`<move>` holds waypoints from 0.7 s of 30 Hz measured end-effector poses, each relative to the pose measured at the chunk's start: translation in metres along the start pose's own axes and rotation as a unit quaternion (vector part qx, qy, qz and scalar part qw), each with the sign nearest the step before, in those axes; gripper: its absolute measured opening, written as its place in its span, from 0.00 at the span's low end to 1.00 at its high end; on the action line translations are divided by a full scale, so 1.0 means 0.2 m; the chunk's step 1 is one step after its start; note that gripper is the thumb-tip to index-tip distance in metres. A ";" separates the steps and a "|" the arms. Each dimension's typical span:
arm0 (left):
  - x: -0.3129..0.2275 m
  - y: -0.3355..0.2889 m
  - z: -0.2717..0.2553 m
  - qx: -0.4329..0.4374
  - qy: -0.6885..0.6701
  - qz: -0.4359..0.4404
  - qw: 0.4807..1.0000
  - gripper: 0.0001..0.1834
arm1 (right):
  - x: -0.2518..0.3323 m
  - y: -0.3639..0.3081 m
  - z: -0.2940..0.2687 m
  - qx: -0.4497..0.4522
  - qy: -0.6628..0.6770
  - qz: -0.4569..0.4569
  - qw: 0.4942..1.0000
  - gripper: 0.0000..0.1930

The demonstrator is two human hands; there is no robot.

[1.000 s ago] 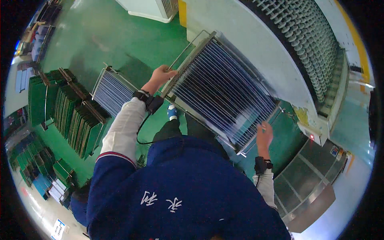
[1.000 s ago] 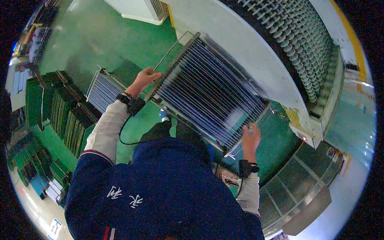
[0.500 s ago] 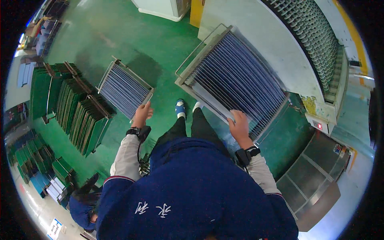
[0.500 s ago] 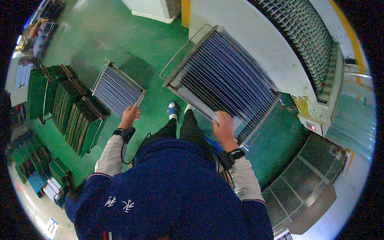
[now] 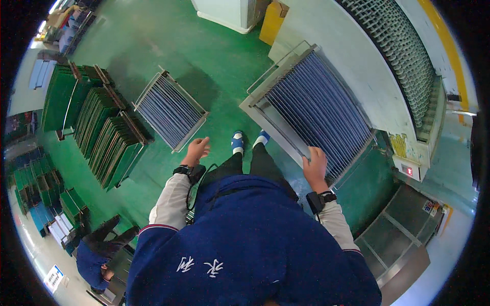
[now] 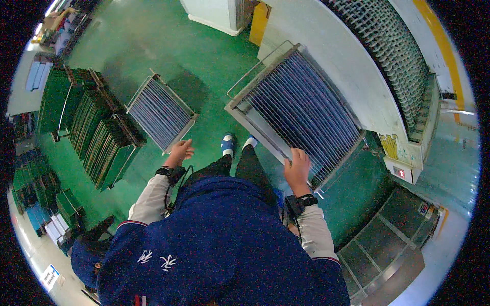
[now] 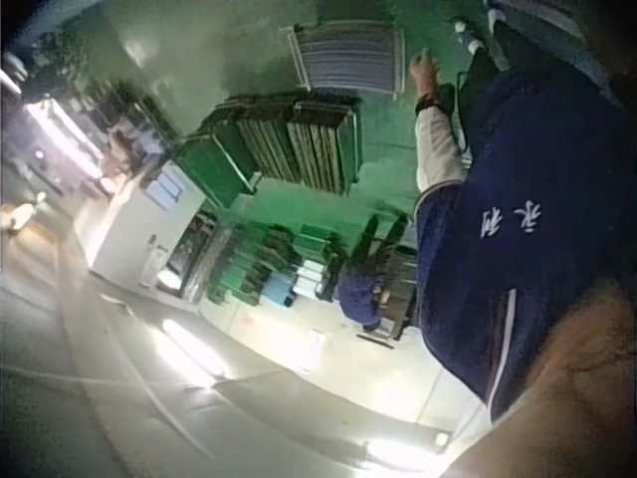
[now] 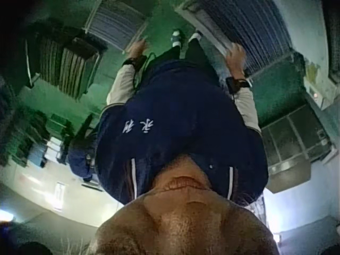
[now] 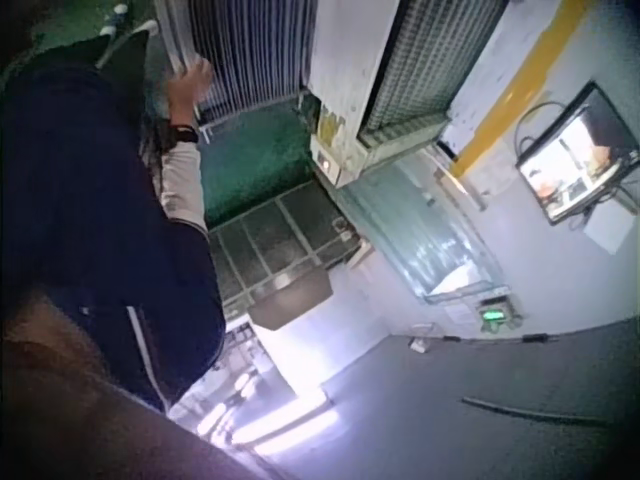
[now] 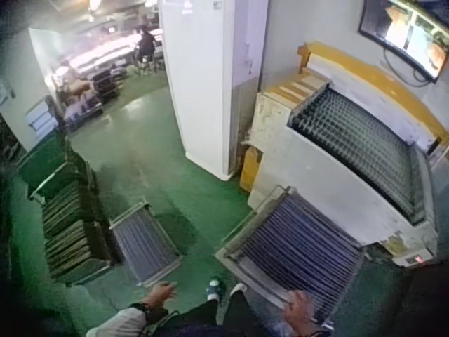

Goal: Processing metal panels using industrial machinery and transporting them on a cart.

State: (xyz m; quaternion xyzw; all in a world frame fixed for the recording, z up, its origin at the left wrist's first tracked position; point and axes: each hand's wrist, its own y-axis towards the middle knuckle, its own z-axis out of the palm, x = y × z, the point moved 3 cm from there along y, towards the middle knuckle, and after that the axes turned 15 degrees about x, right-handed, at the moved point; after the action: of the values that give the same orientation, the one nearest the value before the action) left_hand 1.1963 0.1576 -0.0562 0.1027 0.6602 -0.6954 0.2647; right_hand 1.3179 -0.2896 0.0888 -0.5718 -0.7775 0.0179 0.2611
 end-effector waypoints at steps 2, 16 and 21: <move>-0.03 0.00 0.02 0.019 -0.005 0.009 1.000 0.26 | 0.01 0.01 0.00 0.008 0.016 0.011 1.000 0.20; 0.08 -0.10 -0.24 -0.048 -0.037 0.016 0.998 0.24 | -0.04 0.09 0.13 -0.013 -0.044 -0.005 0.999 0.09; 0.21 -0.11 -0.35 -0.074 -0.073 0.025 0.994 0.24 | -0.04 0.09 0.17 0.013 -0.030 0.026 0.999 0.09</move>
State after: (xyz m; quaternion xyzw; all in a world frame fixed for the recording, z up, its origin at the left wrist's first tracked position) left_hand 1.1349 0.2152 -0.0656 0.0484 0.6859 -0.6433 0.3367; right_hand 1.3215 -0.2816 0.0491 -0.5875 -0.7697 0.0522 0.2444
